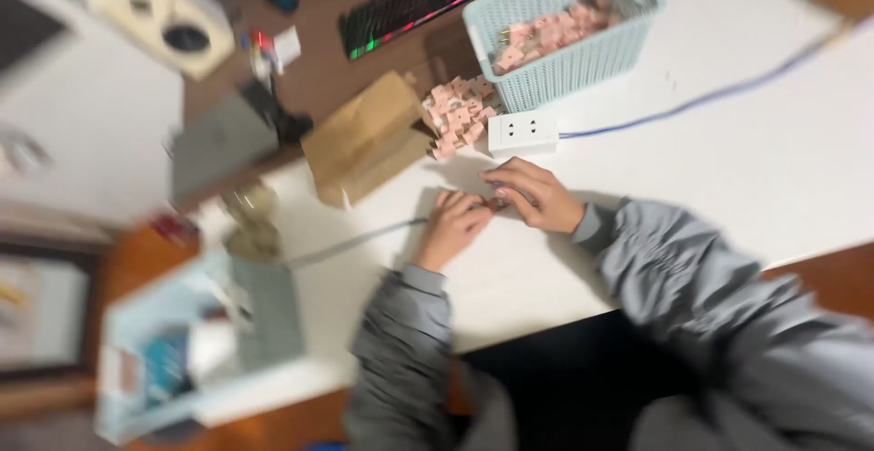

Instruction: The person assembles small pink electrical components on a white table using a screwdriver. They pick up components, tighten screws, and place finished units into a light blue basket. The workspace includes a laptop, keyboard, and cardboard boxes.

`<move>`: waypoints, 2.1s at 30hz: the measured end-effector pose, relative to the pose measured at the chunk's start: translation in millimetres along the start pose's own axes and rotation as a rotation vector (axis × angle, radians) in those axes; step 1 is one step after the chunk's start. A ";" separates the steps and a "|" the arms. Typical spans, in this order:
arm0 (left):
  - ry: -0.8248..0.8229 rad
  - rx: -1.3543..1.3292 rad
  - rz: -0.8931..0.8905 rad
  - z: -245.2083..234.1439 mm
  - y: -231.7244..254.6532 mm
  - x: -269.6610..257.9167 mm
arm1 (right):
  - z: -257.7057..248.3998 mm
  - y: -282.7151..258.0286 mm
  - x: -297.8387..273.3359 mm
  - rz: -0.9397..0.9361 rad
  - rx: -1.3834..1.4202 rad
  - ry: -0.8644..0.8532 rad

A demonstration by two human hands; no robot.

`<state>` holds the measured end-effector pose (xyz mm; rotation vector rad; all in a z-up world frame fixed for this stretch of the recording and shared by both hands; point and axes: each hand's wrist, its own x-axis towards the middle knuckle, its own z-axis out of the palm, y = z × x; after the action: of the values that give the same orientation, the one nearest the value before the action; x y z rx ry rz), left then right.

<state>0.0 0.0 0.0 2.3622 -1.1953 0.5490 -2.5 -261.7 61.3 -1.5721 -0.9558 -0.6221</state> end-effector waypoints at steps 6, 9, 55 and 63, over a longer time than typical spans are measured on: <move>-0.027 0.025 -0.005 -9.6 3.5 2.2 | 3.4 -4.8 6.8 -0.035 0.041 0.034; 0.029 0.036 -0.015 -3.4 4.0 2.8 | 2.7 6.4 2.0 -0.049 0.030 -0.008; 0.008 0.053 -0.063 -1.6 11.4 13.3 | -3.1 7.9 -4.6 0.009 -0.025 -0.038; 0.036 0.053 -0.042 -12.0 19.7 17.7 | -4.4 6.0 -1.2 0.022 -0.001 -0.110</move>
<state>-8.3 -15.5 23.2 2.4059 -1.1262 0.6136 2.3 -266.5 58.0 -1.6289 -1.0190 -0.5252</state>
